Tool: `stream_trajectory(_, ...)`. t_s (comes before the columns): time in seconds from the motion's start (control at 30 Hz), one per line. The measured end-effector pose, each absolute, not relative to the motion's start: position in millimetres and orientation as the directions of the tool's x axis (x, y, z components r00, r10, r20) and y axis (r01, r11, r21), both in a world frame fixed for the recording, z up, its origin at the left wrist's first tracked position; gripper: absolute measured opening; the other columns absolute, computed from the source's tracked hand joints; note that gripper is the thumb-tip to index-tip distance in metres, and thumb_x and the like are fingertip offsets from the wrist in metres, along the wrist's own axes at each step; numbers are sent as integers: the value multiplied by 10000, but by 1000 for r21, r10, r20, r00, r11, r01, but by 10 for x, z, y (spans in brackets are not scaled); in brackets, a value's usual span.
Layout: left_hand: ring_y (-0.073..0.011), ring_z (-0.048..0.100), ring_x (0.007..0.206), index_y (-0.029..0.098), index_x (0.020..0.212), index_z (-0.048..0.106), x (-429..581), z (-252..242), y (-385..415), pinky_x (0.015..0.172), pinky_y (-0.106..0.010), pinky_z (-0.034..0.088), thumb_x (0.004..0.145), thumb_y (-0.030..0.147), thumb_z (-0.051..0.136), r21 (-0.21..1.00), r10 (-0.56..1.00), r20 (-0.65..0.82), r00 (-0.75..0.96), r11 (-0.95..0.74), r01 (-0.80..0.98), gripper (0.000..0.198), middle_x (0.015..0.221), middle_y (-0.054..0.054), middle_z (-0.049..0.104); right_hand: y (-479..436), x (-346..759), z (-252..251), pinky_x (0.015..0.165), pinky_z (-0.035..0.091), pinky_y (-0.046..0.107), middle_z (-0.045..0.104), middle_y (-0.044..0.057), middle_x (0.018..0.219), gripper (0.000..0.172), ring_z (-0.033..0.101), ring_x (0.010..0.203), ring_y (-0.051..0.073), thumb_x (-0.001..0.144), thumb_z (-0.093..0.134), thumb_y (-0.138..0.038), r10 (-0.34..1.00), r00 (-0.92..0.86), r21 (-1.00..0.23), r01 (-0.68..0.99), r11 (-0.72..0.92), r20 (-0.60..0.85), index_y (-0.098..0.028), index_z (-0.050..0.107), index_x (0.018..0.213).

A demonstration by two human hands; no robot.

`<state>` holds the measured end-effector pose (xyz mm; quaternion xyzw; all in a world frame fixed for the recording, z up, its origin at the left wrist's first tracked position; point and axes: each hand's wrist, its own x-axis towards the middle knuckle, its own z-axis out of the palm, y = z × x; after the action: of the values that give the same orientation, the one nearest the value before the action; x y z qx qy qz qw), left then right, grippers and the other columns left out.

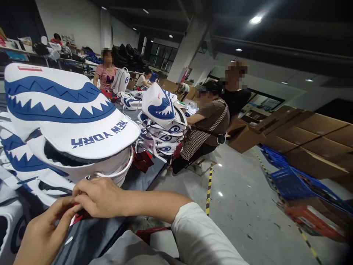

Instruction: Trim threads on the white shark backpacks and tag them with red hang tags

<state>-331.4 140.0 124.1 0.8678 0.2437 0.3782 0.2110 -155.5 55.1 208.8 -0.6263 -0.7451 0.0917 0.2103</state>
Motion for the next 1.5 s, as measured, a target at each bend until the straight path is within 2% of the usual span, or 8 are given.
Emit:
stream_trajectory(0.17, -103, 687, 539, 259, 912, 656, -3244, 1483, 1295, 496, -165, 473, 952, 413, 507, 391, 501, 678, 537, -865, 314, 218, 748, 58, 750, 518, -1552, 2090, 795, 459, 244, 704, 29, 999, 137, 678, 901, 163, 985, 488, -260, 968, -118, -495, 842, 216, 222, -193, 532, 1096)
stream_trajectory(0.57, -96, 677, 638, 184, 928, 681, -3120, 1641, 1154, 606, -185, 502, 895, 261, 629, 600, 622, 534, 573, -756, 262, 99, 827, 17, 758, 466, -1464, 2092, 636, 336, 220, 518, -88, 640, 46, 486, 600, 98, 919, 511, -200, 978, 64, -858, 494, 144, 201, -200, 508, 965)
stream_trajectory(0.8, -118, 702, 720, 176, 886, 697, -3030, 1616, 1145, 644, -204, 503, 879, 195, 639, 450, 542, 674, 501, -840, 303, 61, 870, -15, 772, 433, -1440, 2072, 620, 311, 227, 475, -100, 594, 42, 445, 574, 90, 902, 498, -169, 970, 102, -882, 444, 156, 223, -195, 505, 935)
stream_trajectory(0.97, -82, 667, 626, 199, 967, 699, -3031, 1666, 1152, 594, -181, 488, 916, 238, 609, 537, 557, 539, 632, -805, 251, 111, 824, 23, 759, 414, -1431, 2003, 612, 317, 224, 489, -100, 589, 63, 445, 557, 82, 888, 500, -146, 957, 156, -903, 396, 166, 245, -192, 502, 931)
stream_trajectory(1.17, -123, 720, 799, 178, 866, 649, -2944, 1546, 1207, 676, -211, 514, 880, 125, 590, 290, 401, 740, 540, -915, 281, 80, 873, -12, 758, 488, -1483, 1882, 597, 366, 219, 459, -113, 562, 111, 441, 530, 79, 889, 515, -155, 946, 200, -905, 393, 159, 254, -188, 539, 992)
stream_trajectory(1.37, -151, 717, 938, 195, 1151, 608, -3078, 1559, 1127, 657, -257, 556, 890, 253, 642, 539, 618, 561, 550, -778, 324, 269, 1265, -62, 669, -17, -1262, 1691, 840, 521, 282, 697, 35, 1060, 292, 657, 951, 139, 953, 535, -275, 846, 146, -733, 588, 342, 513, -222, 565, 1239)
stream_trajectory(1.43, -175, 716, 959, 218, 1289, 556, -3243, 1503, 1085, 688, -302, 571, 887, 292, 653, 626, 727, 486, 485, -677, 387, 421, 1343, -69, 617, -407, -1040, 1343, 870, 535, 302, 667, 64, 1197, 277, 641, 1084, 167, 956, 538, -339, 789, 310, -730, 641, 239, 531, -246, 591, 1212)
stream_trajectory(1.5, -178, 714, 909, 219, 1252, 602, -3425, 1342, 1038, 739, -338, 568, 899, 316, 629, 626, 789, 409, 458, -608, 489, 368, 1204, -53, 688, -846, -856, 851, 838, 547, 310, 674, 90, 1127, 300, 664, 1009, 164, 1010, 413, -362, 661, 676, -818, 552, -161, 326, -196, 591, 1186)
